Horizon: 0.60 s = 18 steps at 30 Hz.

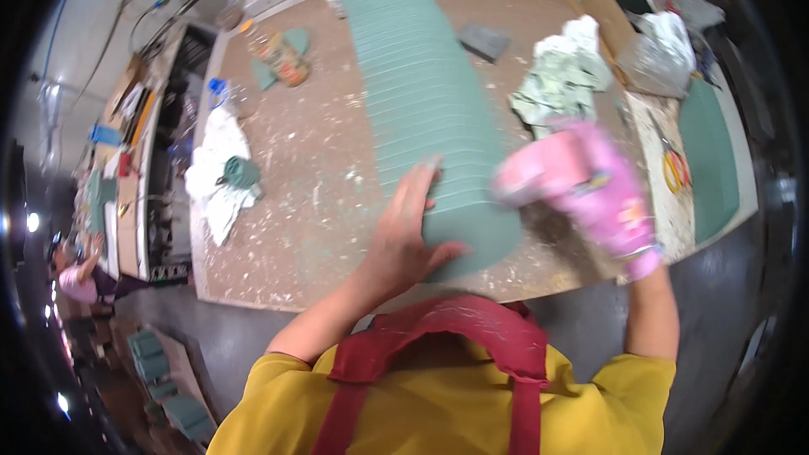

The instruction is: The person applies a green paste to the grooves of stacked foam blocks using a small tool, then wipes the blocks with a cloth. After pouring liquid from a bottle onto the cloth, they continue wiping the foam blocks and a white block.

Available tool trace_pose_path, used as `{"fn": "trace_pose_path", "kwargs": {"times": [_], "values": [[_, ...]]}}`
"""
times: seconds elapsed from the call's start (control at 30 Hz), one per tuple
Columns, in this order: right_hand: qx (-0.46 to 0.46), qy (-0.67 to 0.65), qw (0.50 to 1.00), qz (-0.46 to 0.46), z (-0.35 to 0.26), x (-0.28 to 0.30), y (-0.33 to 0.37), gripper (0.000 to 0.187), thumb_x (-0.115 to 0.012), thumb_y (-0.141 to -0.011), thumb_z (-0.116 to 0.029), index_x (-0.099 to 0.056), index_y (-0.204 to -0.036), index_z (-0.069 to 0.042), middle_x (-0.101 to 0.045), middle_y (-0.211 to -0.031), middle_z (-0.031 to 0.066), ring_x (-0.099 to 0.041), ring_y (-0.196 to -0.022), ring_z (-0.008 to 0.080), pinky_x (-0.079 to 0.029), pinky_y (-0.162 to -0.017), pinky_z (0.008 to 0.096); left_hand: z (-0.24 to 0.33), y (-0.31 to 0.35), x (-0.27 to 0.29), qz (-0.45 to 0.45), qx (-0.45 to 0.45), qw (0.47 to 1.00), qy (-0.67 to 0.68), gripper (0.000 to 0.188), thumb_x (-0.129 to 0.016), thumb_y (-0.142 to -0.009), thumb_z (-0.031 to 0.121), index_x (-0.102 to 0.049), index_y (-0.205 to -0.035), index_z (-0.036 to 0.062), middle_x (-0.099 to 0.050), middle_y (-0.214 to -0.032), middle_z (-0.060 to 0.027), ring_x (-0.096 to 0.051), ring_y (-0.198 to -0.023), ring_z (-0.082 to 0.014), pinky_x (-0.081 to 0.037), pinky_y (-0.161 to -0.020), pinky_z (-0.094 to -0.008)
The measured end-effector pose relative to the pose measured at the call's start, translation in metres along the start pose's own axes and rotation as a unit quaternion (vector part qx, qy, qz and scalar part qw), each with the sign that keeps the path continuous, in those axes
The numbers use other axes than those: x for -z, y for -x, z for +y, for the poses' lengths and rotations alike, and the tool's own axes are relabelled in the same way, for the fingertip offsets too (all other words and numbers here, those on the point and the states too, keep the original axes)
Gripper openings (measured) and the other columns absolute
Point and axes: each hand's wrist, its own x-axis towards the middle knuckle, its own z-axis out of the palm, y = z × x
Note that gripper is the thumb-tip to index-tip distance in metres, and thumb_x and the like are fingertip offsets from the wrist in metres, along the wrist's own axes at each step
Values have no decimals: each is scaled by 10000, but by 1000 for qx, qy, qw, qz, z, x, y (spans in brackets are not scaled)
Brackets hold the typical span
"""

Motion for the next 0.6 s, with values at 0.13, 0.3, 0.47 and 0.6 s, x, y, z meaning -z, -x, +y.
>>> {"fn": "trace_pose_path", "kwargs": {"times": [0.13, 0.3, 0.47, 0.6], "values": [[101, -23, 989, -105, -29, -32, 15, 579, -717, -768, -256, -485, -1275, -102, -580, -1130, 176, -591, -1013, 362, -481, -867, 416, 13, -17, -13, -139, 25, 989, 52, 693, -826, -625, 149, -502, -1230, 54, -613, -1048, -181, -601, -963, -370, -500, -797, -405], [99, 16, 988, -115, -20, -37, 20, 542, -690, -783, -178, -481, -1279, -117, -564, -1118, 163, -594, -946, 356, -504, -794, 406, 17, -1, 2, -176, 127, 976, 8, 689, -807, -654, 179, -483, -1242, 27, -615, -1068, -147, -612, -972, -285, -492, -841, -364], [340, 25, 936, -83, -9, -18, 5, 394, -627, -830, -211, -529, -1175, -47, -577, -1012, 144, -587, -941, 315, -489, -840, 383, -21, 23, 50, -299, 335, 844, 294, 659, -793, -659, 174, -489, -1227, 35, -605, -1072, -66, -588, -979, -154, -475, -877, -323], [33, 131, 991, -9, 70, 3, 10, 492, -588, -841, -373, -508, -1264, -134, -585, -1046, 180, -619, -930, 349, -521, -771, 424, -47, 46, 71, -120, 319, 877, 338, 724, -797, -647, 237, -451, -1247, 26, -599, -1098, -90, -600, -998, -192, -484, -884, -350]]}}
